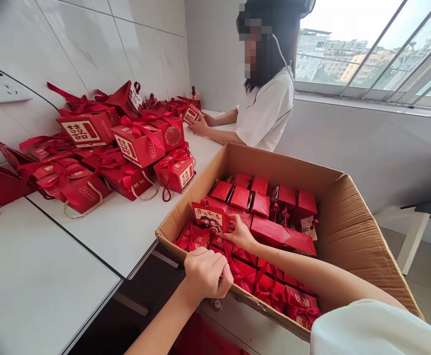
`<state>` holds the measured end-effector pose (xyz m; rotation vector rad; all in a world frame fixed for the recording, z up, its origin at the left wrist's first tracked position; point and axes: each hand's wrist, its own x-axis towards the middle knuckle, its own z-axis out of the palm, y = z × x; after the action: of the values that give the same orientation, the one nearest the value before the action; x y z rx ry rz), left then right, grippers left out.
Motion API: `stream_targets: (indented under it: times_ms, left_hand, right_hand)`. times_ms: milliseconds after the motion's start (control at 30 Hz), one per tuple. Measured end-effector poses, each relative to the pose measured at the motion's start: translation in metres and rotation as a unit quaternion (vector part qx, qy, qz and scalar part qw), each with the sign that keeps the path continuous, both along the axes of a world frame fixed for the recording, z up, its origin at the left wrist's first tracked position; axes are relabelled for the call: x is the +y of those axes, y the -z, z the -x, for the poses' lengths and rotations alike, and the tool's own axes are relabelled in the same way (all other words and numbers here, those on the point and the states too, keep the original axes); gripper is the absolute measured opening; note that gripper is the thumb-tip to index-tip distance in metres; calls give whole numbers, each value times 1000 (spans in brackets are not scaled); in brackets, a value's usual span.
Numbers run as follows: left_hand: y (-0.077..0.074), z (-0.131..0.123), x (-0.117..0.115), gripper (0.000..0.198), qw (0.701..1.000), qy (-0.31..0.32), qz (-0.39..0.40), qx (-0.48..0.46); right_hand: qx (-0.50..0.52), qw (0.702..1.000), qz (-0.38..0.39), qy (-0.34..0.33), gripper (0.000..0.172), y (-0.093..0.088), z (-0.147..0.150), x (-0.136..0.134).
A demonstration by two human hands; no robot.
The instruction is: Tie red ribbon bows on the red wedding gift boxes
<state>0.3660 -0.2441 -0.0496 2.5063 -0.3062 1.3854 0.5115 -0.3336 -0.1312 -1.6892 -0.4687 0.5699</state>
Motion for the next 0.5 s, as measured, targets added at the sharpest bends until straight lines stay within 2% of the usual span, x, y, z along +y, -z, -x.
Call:
stream_targets:
  times_ms: [333,500]
  left_hand:
    - [1,3,1,28,1000,6,-8,3]
    - [1,4,2,26,1000,19,-11,9]
  right_hand:
    - [38,999,-19,-13,60,15,15,14]
    - [-26,999,40,9,58,17,15,14]
